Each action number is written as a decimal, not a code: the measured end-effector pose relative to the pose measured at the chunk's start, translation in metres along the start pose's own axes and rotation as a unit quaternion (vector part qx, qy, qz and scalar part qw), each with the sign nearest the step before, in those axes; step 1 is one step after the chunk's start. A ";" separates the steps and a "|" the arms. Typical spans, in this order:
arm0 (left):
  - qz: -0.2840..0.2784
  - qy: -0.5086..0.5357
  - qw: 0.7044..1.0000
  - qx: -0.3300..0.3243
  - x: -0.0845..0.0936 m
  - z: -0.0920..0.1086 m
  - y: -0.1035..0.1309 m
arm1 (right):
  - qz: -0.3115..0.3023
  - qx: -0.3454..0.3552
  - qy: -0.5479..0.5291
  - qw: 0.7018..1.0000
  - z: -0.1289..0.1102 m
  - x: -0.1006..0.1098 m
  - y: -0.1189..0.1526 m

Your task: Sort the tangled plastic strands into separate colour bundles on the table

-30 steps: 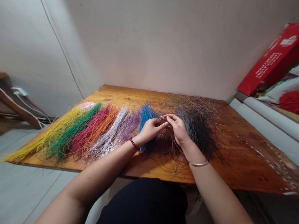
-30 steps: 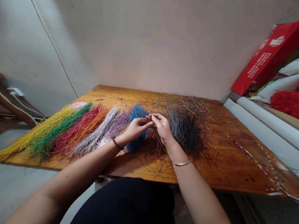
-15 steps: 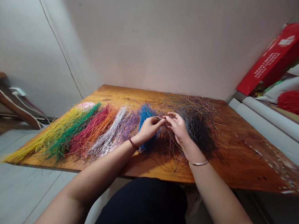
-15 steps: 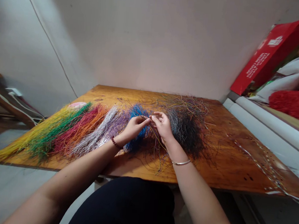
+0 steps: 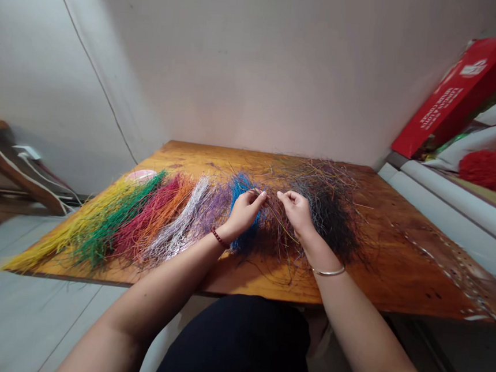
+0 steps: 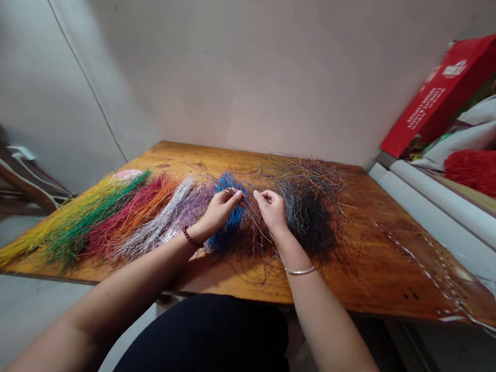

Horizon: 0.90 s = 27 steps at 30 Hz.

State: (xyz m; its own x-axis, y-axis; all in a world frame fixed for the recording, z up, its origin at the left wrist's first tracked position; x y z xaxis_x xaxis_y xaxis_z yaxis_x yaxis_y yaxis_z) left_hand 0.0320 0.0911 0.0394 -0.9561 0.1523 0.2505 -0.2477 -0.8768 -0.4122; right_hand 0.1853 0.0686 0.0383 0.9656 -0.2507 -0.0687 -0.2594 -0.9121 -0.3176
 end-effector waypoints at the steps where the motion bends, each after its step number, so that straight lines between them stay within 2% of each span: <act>1: 0.000 0.002 1.000 -0.002 0.000 0.000 0.000 | -0.001 -0.016 -0.019 1.000 0.001 0.000 0.001; 9: -0.016 0.004 1.000 -0.019 -0.002 0.006 0.001 | -0.044 -0.088 -0.075 0.992 0.006 -0.004 0.002; 14: -0.035 -0.022 0.999 -0.032 -0.006 0.006 0.002 | -0.042 -0.140 -0.140 0.979 0.009 -0.004 0.004; 20: -0.065 -0.049 0.995 -0.063 -0.012 0.012 0.005 | -0.019 -0.114 -0.185 0.976 -0.001 0.001 0.002; 27: -0.123 -0.031 0.988 -0.089 -0.024 0.021 0.011 | -0.040 -0.089 -0.218 0.971 -0.004 -0.004 0.003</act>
State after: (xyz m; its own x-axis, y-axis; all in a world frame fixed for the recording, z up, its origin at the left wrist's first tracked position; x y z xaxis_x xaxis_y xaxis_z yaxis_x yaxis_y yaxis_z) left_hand 0.0558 0.0687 0.0472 -0.8532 0.3178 0.4136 -0.5005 -0.7222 -0.4774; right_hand 0.1800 0.0655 0.0415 0.8886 -0.0510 -0.4558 -0.1447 -0.9742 -0.1732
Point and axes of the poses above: each hand's wrist, its own y-axis away from the middle knuckle, its own x-axis out of the back of the hand, z = x × y, the point moved 9 cm from there along -y, towards the middle knuckle, and after that the axes turned 8 degrees about -y, right-handed, at the moved point
